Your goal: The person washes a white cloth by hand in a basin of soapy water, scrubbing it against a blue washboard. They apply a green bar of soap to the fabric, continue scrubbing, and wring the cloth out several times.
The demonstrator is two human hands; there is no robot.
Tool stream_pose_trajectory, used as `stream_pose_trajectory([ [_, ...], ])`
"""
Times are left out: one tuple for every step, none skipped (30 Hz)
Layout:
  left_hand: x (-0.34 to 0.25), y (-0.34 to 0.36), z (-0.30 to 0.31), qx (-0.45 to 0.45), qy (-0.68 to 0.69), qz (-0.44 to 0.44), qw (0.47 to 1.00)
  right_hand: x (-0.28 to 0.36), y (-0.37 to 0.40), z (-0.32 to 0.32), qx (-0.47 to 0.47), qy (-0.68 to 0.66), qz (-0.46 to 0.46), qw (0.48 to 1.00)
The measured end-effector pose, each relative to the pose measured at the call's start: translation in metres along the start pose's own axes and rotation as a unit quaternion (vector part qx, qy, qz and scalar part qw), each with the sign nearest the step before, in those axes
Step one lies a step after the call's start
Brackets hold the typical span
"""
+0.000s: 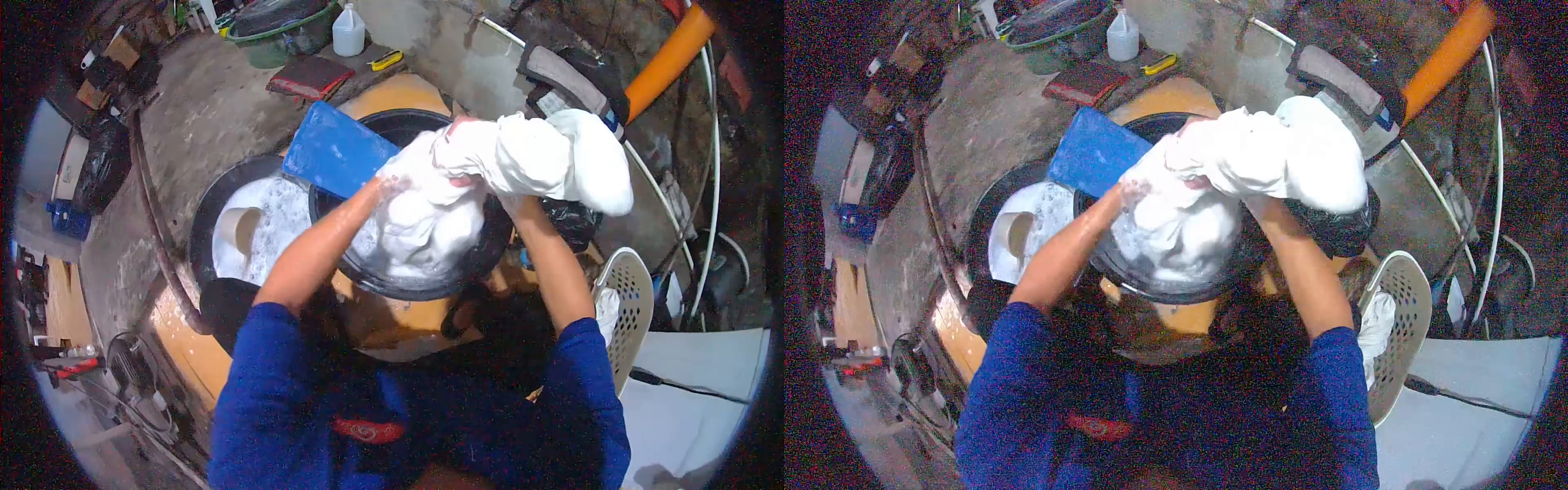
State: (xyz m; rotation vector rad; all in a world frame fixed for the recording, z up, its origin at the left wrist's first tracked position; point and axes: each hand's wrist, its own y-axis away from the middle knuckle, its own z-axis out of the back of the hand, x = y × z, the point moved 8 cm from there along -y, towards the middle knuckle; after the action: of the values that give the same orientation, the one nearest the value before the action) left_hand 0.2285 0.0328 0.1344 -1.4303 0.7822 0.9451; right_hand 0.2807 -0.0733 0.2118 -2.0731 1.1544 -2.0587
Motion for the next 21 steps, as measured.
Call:
stream_pose_trajectory([
  [0.003, 0.005, 0.000, 0.046, -0.015, 0.030, 0.998, -0.010, 0.000, 0.003, 0.007, -0.018, -0.016, 1.000],
  [0.008, 0.008, -0.001, 0.088, -0.029, 0.063, 0.994, -0.022, 0.000, 0.006, 0.012, -0.032, -0.032, 0.999],
  [0.016, 0.012, -0.003, 0.120, -0.029, 0.096, 0.988, -0.035, 0.000, 0.010, 0.017, -0.046, -0.047, 0.998],
  [0.026, 0.015, -0.005, 0.148, -0.019, 0.131, 0.980, -0.048, 0.002, 0.014, 0.020, -0.058, -0.064, 0.996],
  [0.038, 0.017, -0.007, 0.167, -0.004, 0.167, 0.972, -0.061, 0.004, 0.018, 0.023, -0.069, -0.079, 0.994],
  [0.049, 0.019, -0.009, 0.177, 0.024, 0.201, 0.963, -0.074, 0.007, 0.022, 0.023, -0.076, -0.094, 0.992],
  [0.060, 0.022, -0.011, 0.182, 0.058, 0.229, 0.955, -0.086, 0.011, 0.027, 0.022, -0.081, -0.110, 0.990],
  [0.071, 0.026, -0.013, 0.181, 0.092, 0.254, 0.946, -0.101, 0.017, 0.031, 0.018, -0.081, -0.125, 0.989],
  [0.081, 0.030, -0.014, 0.178, 0.124, 0.274, 0.937, -0.113, 0.024, 0.035, 0.012, -0.078, -0.138, 0.987],
  [0.090, 0.034, -0.017, 0.170, 0.158, 0.292, 0.928, -0.126, 0.032, 0.037, 0.005, -0.068, -0.147, 0.987],
  [0.096, 0.040, -0.018, 0.160, 0.184, 0.305, 0.921, -0.138, 0.038, 0.037, -0.004, -0.047, -0.154, 0.987],
  [0.100, 0.045, -0.018, 0.147, 0.203, 0.315, 0.915, -0.148, 0.043, 0.036, -0.011, -0.013, -0.148, 0.989],
  [0.102, 0.050, -0.017, 0.124, 0.207, 0.319, 0.916, -0.160, 0.049, 0.033, -0.026, 0.036, -0.141, 0.989],
  [0.101, 0.053, -0.013, 0.092, 0.180, 0.313, 0.928, -0.174, 0.047, 0.035, -0.059, 0.090, -0.127, 0.986],
  [0.098, 0.054, -0.008, 0.046, 0.131, 0.297, 0.945, -0.182, 0.046, 0.038, -0.103, 0.131, -0.118, 0.979],
  [0.075, 0.044, 0.002, 0.006, -0.156, 0.200, 0.967, -0.188, 0.042, 0.044, -0.166, 0.140, -0.120, 0.969],
  [0.080, 0.055, 0.010, -0.127, -0.228, 0.171, 0.950, -0.175, 0.035, 0.044, -0.249, 0.052, -0.141, 0.957],
  [0.080, 0.073, 0.010, -0.261, -0.294, 0.137, 0.909, -0.232, 0.049, 0.078, -0.362, -0.032, -0.212, 0.907],
  [0.043, 0.077, -0.017, -0.283, -0.404, 0.151, 0.857, -0.220, 0.053, 0.077, -0.421, -0.063, -0.172, 0.888],
  [0.016, 0.068, -0.047, -0.213, -0.436, 0.149, 0.862, -0.199, 0.056, 0.070, -0.479, -0.095, -0.130, 0.863],
  [0.016, 0.070, -0.064, -0.243, -0.533, 0.112, 0.802, -0.184, 0.065, 0.061, -0.528, -0.077, -0.159, 0.831],
])
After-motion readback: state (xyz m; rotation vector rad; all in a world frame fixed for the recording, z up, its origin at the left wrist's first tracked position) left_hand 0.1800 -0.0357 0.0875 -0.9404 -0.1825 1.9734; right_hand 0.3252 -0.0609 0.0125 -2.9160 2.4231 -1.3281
